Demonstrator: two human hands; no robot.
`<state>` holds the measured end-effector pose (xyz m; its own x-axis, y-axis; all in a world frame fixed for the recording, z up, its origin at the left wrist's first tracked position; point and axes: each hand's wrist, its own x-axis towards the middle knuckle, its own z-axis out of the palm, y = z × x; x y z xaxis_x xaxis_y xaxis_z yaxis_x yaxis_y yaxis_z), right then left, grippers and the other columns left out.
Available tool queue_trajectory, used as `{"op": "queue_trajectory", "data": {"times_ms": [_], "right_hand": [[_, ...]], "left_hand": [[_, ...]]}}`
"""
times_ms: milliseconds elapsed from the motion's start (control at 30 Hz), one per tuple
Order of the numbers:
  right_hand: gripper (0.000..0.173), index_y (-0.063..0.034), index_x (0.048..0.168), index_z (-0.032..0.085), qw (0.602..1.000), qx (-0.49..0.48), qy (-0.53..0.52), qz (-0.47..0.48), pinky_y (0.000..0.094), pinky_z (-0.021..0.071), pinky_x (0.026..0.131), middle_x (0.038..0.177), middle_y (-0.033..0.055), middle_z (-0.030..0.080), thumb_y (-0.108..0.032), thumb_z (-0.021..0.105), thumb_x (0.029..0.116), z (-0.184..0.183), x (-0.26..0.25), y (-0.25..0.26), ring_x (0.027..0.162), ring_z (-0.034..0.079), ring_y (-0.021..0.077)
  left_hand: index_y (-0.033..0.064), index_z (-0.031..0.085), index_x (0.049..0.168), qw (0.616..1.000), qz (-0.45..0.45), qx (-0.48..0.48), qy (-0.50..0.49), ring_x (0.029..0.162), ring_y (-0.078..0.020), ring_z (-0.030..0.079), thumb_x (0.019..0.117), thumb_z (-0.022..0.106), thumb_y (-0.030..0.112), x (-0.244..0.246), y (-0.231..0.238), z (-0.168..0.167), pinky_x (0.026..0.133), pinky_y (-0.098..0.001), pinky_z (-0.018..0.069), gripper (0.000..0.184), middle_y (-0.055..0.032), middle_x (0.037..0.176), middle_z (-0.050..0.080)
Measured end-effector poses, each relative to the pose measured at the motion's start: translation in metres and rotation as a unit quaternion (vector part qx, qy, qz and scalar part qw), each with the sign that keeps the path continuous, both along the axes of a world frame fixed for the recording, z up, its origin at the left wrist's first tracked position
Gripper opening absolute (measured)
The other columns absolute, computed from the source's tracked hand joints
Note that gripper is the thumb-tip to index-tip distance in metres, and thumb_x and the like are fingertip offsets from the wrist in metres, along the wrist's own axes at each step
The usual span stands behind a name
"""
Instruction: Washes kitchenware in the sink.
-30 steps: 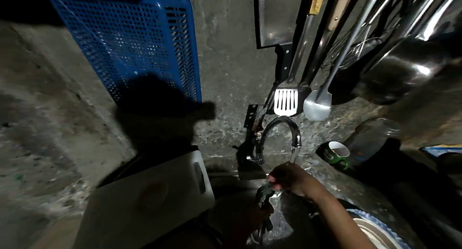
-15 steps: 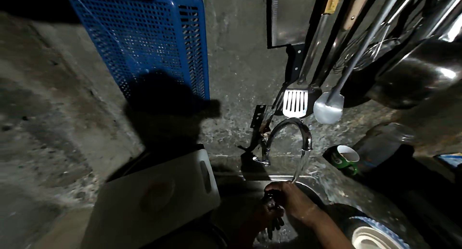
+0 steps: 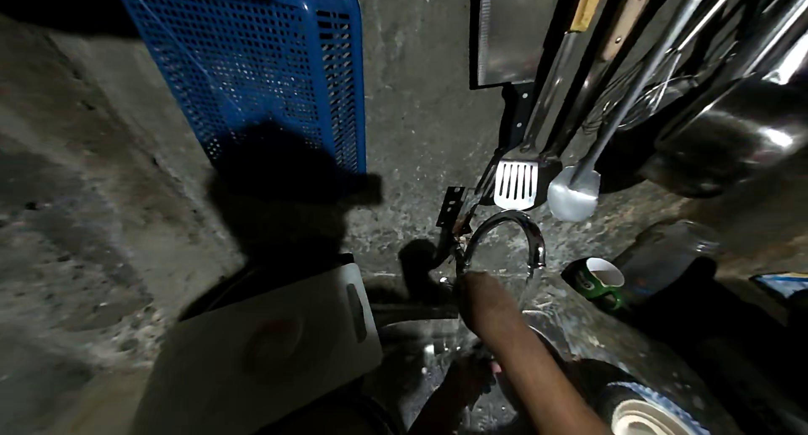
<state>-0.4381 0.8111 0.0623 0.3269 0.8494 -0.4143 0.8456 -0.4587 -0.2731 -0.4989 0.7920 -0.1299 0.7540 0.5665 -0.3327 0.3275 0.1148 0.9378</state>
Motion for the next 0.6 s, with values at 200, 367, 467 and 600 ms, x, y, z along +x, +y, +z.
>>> {"op": "queue_trajectory", "data": {"times_ms": [200,367,467,600], "right_hand": [[0.035,0.0019,0.137,0.059,0.996,-0.005,-0.073,0.048,0.0563,0.0483,0.103,0.144,0.0234,0.054,-0.001,0.050,0.1025,-0.035,-0.014,0.052,0.133,0.053,0.0411],[0.032,0.0018,0.133,0.061,0.995,0.014,-0.086,0.041,0.0577,0.0486,0.102,0.140,0.0242,0.057,-0.004,0.051,0.1031,-0.030,-0.002,0.043,0.129,0.056,0.0425],[0.029,-0.0026,0.129,0.065,0.994,0.073,-0.080,0.009,0.0551,0.0489,0.103,0.135,0.0204,0.062,-0.013,0.052,0.1047,-0.030,0.023,0.028,0.126,0.060,0.0379],[0.030,-0.0112,0.130,0.069,0.986,0.157,-0.039,-0.044,0.0510,0.0497,0.101,0.125,0.0167,0.067,-0.021,0.056,0.1049,-0.052,0.057,0.005,0.117,0.064,0.0336]], "left_hand": [[-0.0156,0.057,0.120,0.996,0.051,0.001,-0.080,0.094,-0.0184,0.062,0.1011,0.047,-0.003,0.001,-0.007,0.002,0.089,-0.0311,0.0511,0.025,-0.0214,0.106,0.064],[-0.0111,0.060,0.124,0.998,-0.028,0.037,0.031,0.099,-0.0266,0.065,0.1027,0.058,0.013,-0.002,0.005,-0.001,0.094,-0.0409,0.0511,0.032,-0.0236,0.112,0.066],[-0.0068,0.062,0.124,0.998,-0.040,0.031,0.029,0.097,-0.0206,0.065,0.1025,0.062,0.020,-0.004,0.012,-0.011,0.092,-0.0375,0.0518,0.034,-0.0179,0.110,0.067],[-0.0007,0.067,0.117,1.000,-0.023,-0.006,-0.013,0.087,-0.0120,0.064,0.1007,0.063,0.016,-0.007,0.017,-0.017,0.084,-0.0323,0.0535,0.023,-0.0080,0.101,0.069]]}}
